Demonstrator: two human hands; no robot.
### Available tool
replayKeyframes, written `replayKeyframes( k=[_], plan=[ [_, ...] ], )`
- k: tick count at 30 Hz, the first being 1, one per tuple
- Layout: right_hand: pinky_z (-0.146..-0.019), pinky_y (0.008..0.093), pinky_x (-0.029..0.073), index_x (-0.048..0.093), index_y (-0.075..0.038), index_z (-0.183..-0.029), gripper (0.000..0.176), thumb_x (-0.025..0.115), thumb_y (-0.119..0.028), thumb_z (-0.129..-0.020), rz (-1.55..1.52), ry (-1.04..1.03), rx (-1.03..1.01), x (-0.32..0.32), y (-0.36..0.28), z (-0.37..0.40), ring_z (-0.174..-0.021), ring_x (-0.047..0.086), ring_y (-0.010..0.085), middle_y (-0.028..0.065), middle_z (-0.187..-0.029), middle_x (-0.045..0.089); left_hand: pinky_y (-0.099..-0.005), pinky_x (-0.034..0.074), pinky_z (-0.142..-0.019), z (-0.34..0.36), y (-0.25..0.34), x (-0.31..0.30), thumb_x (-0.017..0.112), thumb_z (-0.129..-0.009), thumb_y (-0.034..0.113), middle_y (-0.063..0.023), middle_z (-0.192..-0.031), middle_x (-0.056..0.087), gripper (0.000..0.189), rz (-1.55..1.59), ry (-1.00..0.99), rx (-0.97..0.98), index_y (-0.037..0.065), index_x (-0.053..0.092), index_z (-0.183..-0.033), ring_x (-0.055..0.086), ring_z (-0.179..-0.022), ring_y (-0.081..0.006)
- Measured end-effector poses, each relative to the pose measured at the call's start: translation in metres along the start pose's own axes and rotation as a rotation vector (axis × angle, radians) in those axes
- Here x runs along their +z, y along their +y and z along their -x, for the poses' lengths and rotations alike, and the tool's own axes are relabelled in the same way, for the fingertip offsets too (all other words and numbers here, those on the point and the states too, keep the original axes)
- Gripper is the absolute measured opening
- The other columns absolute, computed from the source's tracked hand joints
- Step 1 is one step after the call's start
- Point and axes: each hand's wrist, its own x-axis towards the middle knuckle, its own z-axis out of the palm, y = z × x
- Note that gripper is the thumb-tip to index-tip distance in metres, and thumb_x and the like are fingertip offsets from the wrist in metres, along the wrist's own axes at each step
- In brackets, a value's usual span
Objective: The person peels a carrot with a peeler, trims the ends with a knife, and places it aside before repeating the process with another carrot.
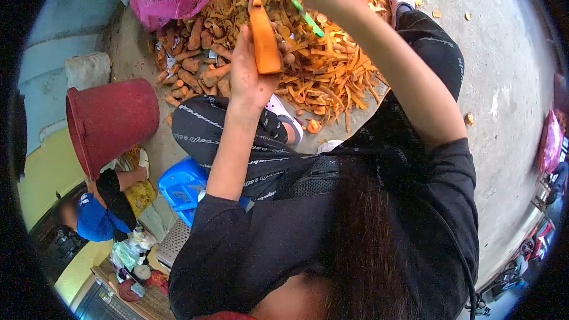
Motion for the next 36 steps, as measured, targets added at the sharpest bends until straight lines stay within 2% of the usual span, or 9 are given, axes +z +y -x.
replayKeyframes(
  k=[8,12,17,20,24,25,28,34,36],
  plan=[
    [-0.038,0.0192,0.029,0.034,-0.013,-0.090,0.015,0.046,-0.021,-0.097,-0.265,-0.083,0.442,0.015,0.014,0.037,-0.047,0.034,0.0047,-0.0034,-0.065,0.037,-0.0360,0.052,-0.073,0.009,0.000,0.021,0.040,-0.096,0.037,-0.0056,-0.092,0.058,0.029,0.071,0.062,0.022,0.011,0.051,-0.106,0.058,-0.083,-0.0182],
    [-0.046,0.0208,0.036,0.037,-0.013,-0.090,0.015,0.047,-0.022,-0.095,-0.273,-0.044,0.206,0.003,0.027,-0.006,-0.054,0.041,0.0072,-0.0007,-0.071,0.038,-0.0319,0.044,-0.062,0.008,-0.005,0.015,0.038,-0.097,0.039,-0.0041,-0.084,0.053,0.032,-0.037,0.015,-0.026,0.011,0.050,-0.104,0.052,-0.073,-0.0170],
    [-0.067,0.0336,0.045,0.042,-0.003,-0.099,0.020,0.049,-0.021,-0.093,0.612,0.323,-0.331,-0.035,0.102,-0.066,-0.072,0.056,0.0233,0.0127,-0.080,0.050,-0.0327,0.046,-0.056,0.006,-0.004,0.018,0.039,-0.097,0.042,-0.0040,-0.081,0.048,0.034,-0.116,-0.023,-0.034,0.009,0.044,-0.105,0.054,-0.070,-0.0143],
    [-0.066,0.0374,0.044,0.041,0.001,-0.105,0.027,0.050,-0.021,-0.093,0.626,0.259,-0.304,-0.035,0.108,-0.060,-0.070,0.054,0.0286,0.0186,-0.082,0.052,-0.0307,0.047,-0.064,0.007,-0.002,0.019,0.044,-0.096,0.037,-0.0040,-0.083,0.052,0.034,-0.214,0.065,0.017,0.004,0.049,-0.104,0.055,-0.075,-0.0144],
    [-0.060,0.0344,0.042,0.040,0.000,-0.103,0.023,0.049,-0.019,-0.094,0.623,0.031,-0.131,-0.011,0.051,-0.027,-0.062,0.048,0.0239,0.0133,-0.074,0.048,-0.0324,0.050,-0.069,-0.004,0.006,-0.002,0.044,-0.096,0.036,-0.0053,-0.088,0.055,0.036,-0.154,0.176,0.077,0.004,0.050,-0.111,0.057,-0.078,-0.0163],
    [-0.053,0.0315,0.039,0.040,-0.001,-0.100,0.022,0.050,-0.020,-0.095,0.498,0.105,-0.497,-0.007,0.065,-0.031,-0.055,0.042,0.0183,0.0046,-0.069,0.044,-0.0327,0.050,-0.069,-0.006,0.007,-0.006,0.043,-0.097,0.036,-0.0056,-0.088,0.055,0.036,-0.111,0.167,0.093,0.004,0.050,-0.111,0.057,-0.078,-0.0167],
    [-0.050,0.0246,0.034,0.039,-0.005,-0.095,0.018,0.049,-0.019,-0.096,0.379,0.087,-0.459,0.002,0.040,-0.007,-0.054,0.037,0.0097,-0.0016,-0.069,0.040,-0.0341,0.051,-0.066,-0.005,0.010,0.004,0.039,-0.098,0.037,-0.0062,-0.089,0.057,0.037,-0.035,0.226,0.143,0.005,0.050,-0.111,0.057,-0.078,-0.0185],
    [-0.044,0.0174,0.030,0.037,-0.010,-0.091,0.013,0.046,-0.018,-0.097,-0.401,-0.169,0.027,0.017,0.007,0.045,-0.053,0.033,0.0025,-0.0033,-0.069,0.037,-0.0323,0.053,-0.067,-0.004,0.011,0.014,0.032,-0.100,0.038,-0.0056,-0.082,0.057,0.036,-0.029,0.221,0.133,0.006,0.049,-0.105,0.060,-0.073,-0.0190],
    [-0.040,0.0194,0.031,0.036,-0.011,-0.090,0.016,0.046,-0.022,-0.097,-0.110,-0.062,-0.022,0.013,0.028,0.038,-0.048,0.033,0.0038,-0.0032,-0.068,0.038,-0.0329,0.053,-0.068,-0.004,0.010,0.005,0.030,-0.100,0.039,-0.0059,-0.084,0.059,0.034,0.053,0.176,0.102,0.010,0.048,-0.097,0.061,-0.075,-0.0198]
  ],
)
